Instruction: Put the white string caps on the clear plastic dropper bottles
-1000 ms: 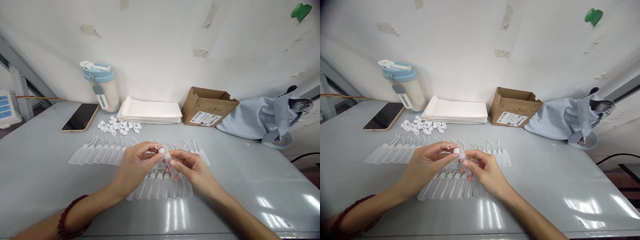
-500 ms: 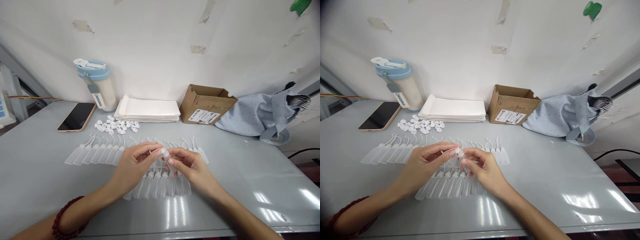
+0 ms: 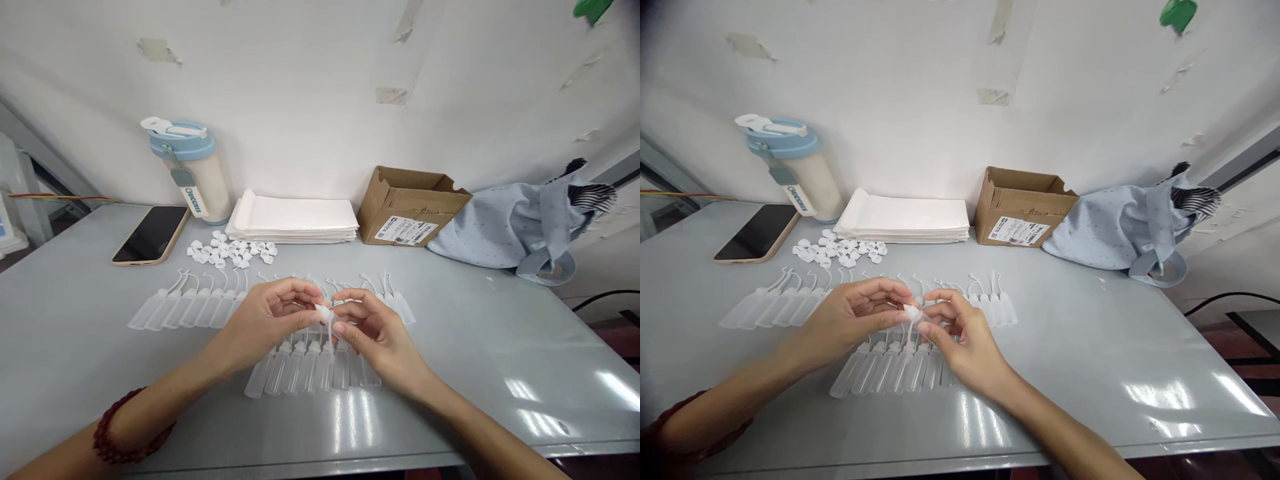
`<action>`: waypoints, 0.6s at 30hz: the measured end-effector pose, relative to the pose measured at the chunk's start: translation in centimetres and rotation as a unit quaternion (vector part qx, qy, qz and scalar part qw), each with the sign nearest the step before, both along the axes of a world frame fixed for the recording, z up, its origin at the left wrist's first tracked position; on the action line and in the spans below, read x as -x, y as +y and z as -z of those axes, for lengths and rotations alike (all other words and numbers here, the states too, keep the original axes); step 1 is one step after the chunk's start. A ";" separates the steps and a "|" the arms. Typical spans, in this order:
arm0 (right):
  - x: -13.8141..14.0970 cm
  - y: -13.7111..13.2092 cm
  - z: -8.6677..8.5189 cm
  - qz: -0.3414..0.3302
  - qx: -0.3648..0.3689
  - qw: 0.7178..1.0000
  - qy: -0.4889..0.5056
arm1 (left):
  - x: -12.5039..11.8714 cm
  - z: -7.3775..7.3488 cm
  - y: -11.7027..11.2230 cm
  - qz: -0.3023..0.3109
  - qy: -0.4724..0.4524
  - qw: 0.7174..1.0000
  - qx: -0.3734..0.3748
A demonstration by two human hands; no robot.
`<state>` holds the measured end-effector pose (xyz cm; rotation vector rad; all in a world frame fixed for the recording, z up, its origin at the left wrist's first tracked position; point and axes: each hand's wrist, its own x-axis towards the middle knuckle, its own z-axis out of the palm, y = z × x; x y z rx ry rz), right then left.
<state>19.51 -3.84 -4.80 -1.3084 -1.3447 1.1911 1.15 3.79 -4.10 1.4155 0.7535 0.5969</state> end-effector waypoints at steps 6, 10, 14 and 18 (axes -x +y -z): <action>-0.2 -0.1 0.2 -0.038 0.007 0.999 0.030 | 0.5 -1.0 0.4 0.067 0.066 0.995 0.016; -0.2 -0.4 0.9 -0.028 -0.116 0.983 -0.137 | 0.4 -1.1 0.2 0.053 0.091 0.994 0.002; 0.0 -0.4 1.3 -0.055 -0.202 0.942 -0.261 | 0.1 -0.9 -0.4 0.031 0.102 0.994 -0.032; 0.2 -0.2 1.5 -0.031 -0.233 0.918 -0.320 | -0.2 -0.6 -1.2 0.022 0.077 0.993 -0.081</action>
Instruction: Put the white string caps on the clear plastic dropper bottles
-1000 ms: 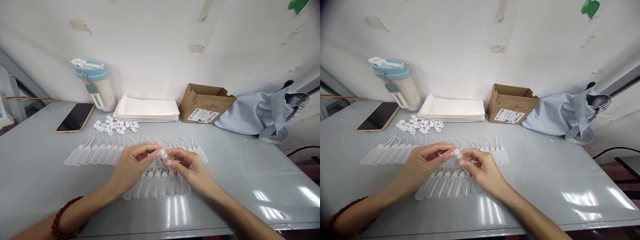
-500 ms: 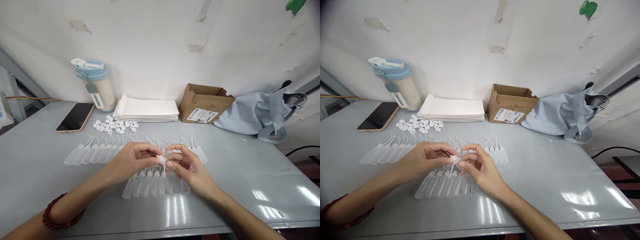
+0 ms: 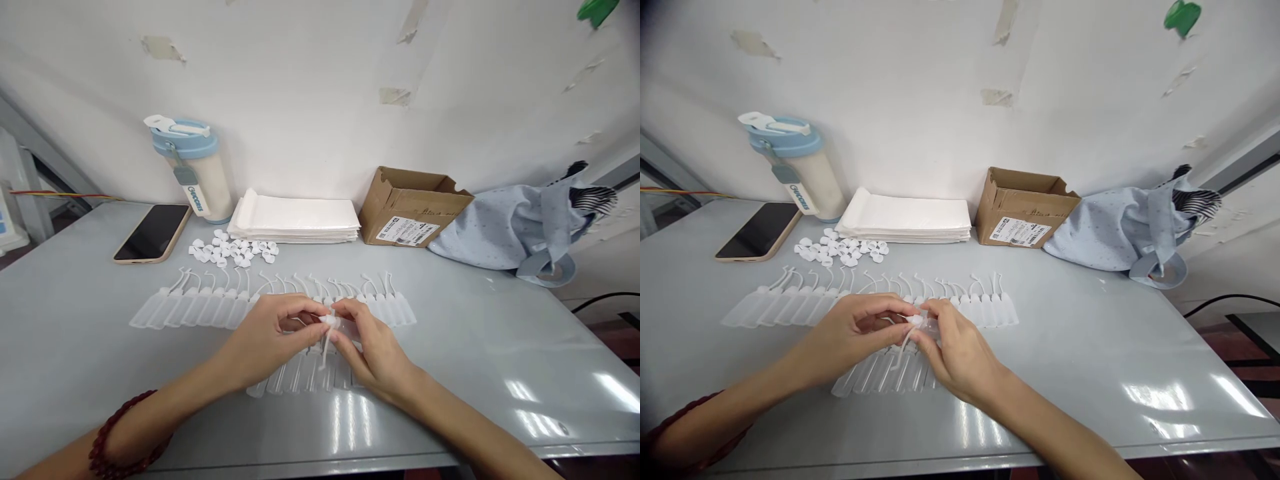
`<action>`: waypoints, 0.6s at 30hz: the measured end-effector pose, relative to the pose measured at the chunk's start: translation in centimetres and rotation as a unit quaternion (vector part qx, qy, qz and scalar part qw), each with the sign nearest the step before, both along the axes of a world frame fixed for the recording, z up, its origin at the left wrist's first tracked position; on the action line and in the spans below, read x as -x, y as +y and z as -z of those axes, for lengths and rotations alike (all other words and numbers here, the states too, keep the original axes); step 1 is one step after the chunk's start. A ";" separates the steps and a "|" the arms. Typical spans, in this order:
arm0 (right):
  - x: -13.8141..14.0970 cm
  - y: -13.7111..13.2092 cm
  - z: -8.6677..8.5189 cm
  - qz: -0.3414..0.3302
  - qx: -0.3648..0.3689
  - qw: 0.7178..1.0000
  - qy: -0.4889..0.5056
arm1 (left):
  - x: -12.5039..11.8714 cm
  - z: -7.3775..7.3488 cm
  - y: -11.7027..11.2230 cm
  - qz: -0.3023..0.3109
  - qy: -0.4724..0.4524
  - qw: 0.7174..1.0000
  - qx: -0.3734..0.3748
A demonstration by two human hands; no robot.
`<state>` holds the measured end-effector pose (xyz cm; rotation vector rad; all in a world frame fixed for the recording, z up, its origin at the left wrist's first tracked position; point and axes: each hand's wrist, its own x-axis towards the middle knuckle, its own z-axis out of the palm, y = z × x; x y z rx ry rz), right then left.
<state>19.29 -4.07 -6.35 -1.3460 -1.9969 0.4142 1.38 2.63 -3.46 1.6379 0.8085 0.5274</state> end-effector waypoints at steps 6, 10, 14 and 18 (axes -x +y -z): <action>-0.1 0.1 0.1 0.006 -0.083 0.993 -0.086 | -0.4 0.4 -0.5 0.039 -0.015 0.998 -0.045; -0.1 0.1 -0.1 0.013 -0.108 0.991 -0.076 | -0.6 0.4 -0.7 0.053 -0.001 0.994 -0.092; -0.3 -0.1 -0.6 -0.024 -0.053 0.998 -0.006 | -0.7 0.6 -0.8 0.053 -0.023 0.995 -0.086; 0.0 -0.3 -0.8 -0.049 -0.044 0.998 -0.013 | -0.7 0.8 -0.7 0.044 -0.044 0.994 -0.094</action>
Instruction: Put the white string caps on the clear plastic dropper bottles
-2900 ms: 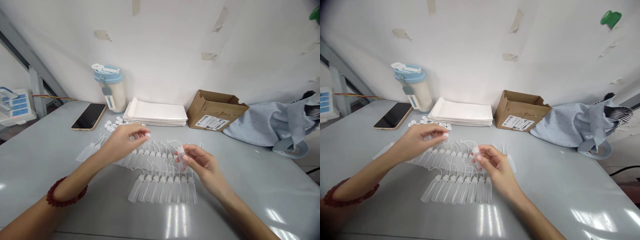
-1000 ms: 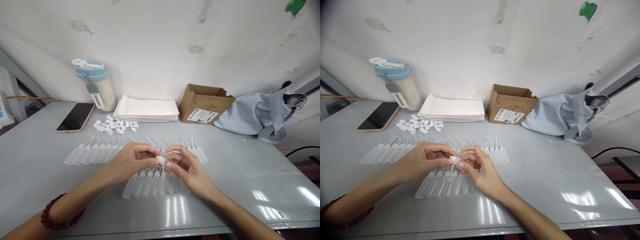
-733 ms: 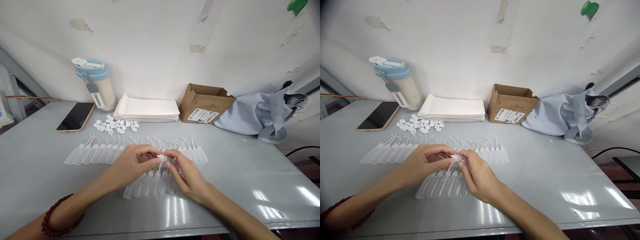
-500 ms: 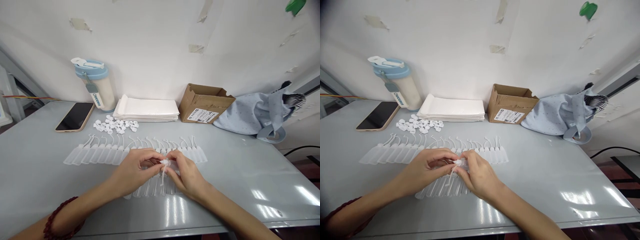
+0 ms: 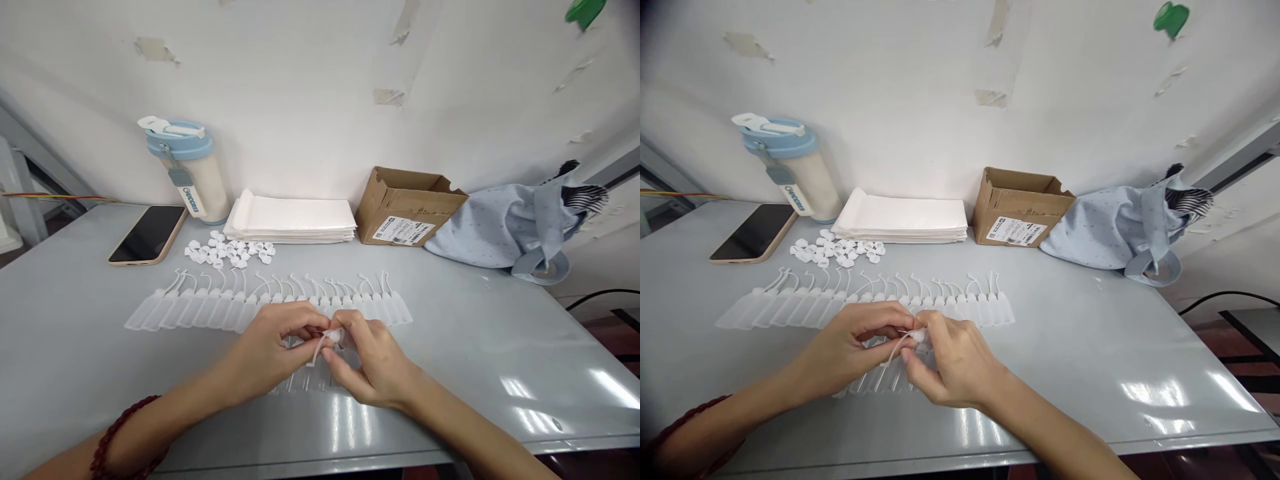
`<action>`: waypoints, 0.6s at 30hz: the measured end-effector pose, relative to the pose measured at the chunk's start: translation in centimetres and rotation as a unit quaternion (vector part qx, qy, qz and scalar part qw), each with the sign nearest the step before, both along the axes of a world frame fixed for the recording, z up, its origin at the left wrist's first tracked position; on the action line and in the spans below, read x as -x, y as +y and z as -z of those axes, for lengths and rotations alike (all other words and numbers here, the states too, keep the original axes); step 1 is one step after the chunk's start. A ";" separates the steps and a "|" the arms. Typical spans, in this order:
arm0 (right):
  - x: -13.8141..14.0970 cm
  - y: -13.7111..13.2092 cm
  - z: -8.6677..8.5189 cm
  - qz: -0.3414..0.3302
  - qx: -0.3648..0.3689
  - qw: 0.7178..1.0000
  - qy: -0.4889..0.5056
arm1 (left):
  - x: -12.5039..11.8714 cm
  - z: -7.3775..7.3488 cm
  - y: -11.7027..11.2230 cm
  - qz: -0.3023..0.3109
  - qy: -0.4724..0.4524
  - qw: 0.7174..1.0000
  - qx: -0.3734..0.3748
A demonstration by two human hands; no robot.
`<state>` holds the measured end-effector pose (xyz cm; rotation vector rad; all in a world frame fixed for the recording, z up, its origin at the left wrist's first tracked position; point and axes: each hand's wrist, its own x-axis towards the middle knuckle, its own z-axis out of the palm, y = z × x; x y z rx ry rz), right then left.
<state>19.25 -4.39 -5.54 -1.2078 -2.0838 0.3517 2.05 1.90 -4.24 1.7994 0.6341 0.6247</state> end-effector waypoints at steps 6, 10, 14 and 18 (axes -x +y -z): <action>0.5 -0.3 0.5 0.040 0.034 0.997 0.049 | -0.1 -0.1 -0.4 0.028 0.014 0.999 0.010; 0.4 -0.4 0.4 0.089 0.156 0.973 0.143 | -0.1 -0.1 -0.5 0.029 0.019 0.999 0.004; 0.3 -0.3 -0.1 0.107 0.222 0.949 0.194 | 0.0 0.3 -0.3 0.035 -0.003 0.996 -0.085; 0.4 0.0 -0.2 0.106 0.214 0.953 0.187 | -0.1 0.5 -0.3 0.035 -0.009 0.995 -0.094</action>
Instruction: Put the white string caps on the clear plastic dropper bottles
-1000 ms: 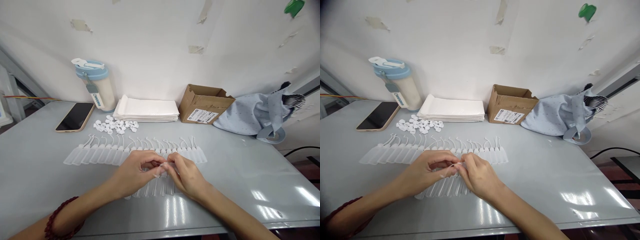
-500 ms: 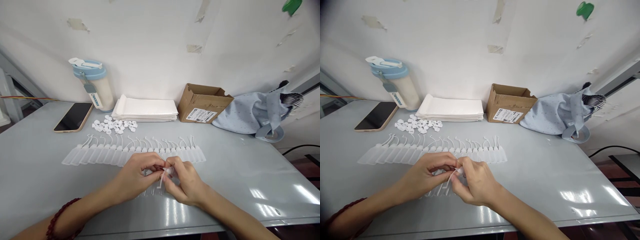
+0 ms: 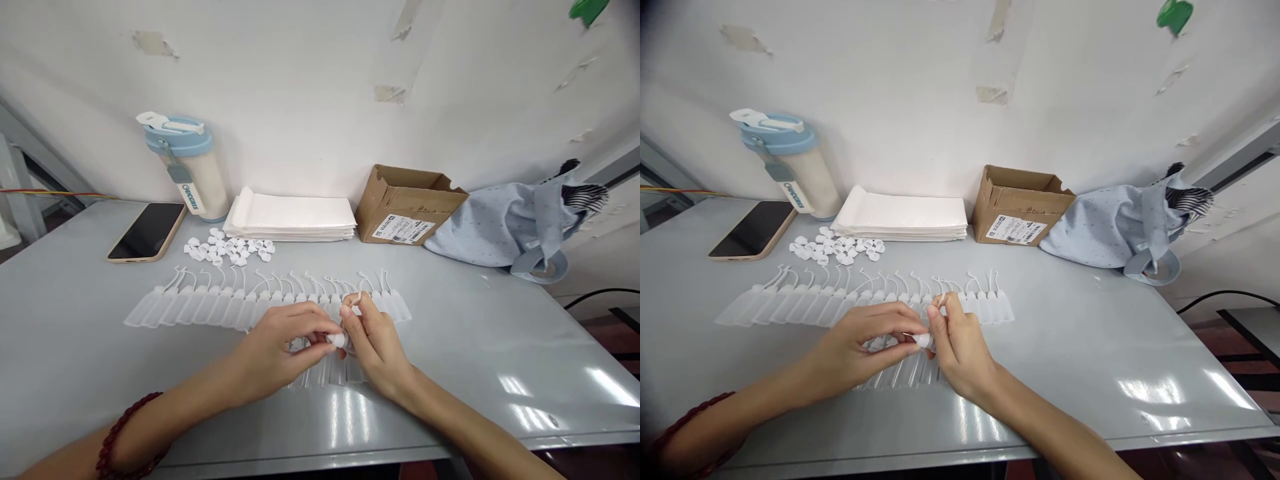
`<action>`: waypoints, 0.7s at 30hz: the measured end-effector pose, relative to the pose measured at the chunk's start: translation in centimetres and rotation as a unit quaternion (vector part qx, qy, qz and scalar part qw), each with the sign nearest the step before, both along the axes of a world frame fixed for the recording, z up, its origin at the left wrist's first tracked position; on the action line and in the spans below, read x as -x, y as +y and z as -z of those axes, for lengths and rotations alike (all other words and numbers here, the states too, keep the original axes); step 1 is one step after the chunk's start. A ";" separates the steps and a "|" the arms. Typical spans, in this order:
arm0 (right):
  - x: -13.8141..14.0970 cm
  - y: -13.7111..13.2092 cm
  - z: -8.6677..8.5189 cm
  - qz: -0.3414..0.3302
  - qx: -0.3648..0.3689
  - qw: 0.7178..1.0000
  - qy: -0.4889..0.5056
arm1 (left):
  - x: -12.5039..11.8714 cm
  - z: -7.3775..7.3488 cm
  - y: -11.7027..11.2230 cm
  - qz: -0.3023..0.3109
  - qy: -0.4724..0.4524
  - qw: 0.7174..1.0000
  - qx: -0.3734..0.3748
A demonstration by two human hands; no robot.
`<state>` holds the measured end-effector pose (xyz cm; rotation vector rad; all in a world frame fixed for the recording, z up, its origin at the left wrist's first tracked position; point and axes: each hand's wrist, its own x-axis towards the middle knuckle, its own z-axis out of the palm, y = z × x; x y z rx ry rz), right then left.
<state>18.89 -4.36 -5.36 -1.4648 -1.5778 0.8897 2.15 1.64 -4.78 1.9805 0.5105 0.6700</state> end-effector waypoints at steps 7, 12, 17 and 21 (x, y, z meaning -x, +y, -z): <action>0.1 -0.1 0.6 0.009 -0.081 0.995 -0.064 | -0.6 -0.5 -0.7 -0.060 0.056 0.966 0.245; 0.1 -0.1 0.6 0.010 -0.074 0.995 -0.064 | -0.4 -0.3 -0.6 -0.036 0.047 0.992 0.112; 0.1 0.1 0.3 0.013 -0.059 0.997 -0.053 | -0.2 -0.2 -0.2 -0.032 0.030 0.999 0.030; 0.1 0.0 0.8 0.011 -0.125 0.985 -0.115 | -0.4 -0.7 -0.5 -0.053 0.118 0.977 0.171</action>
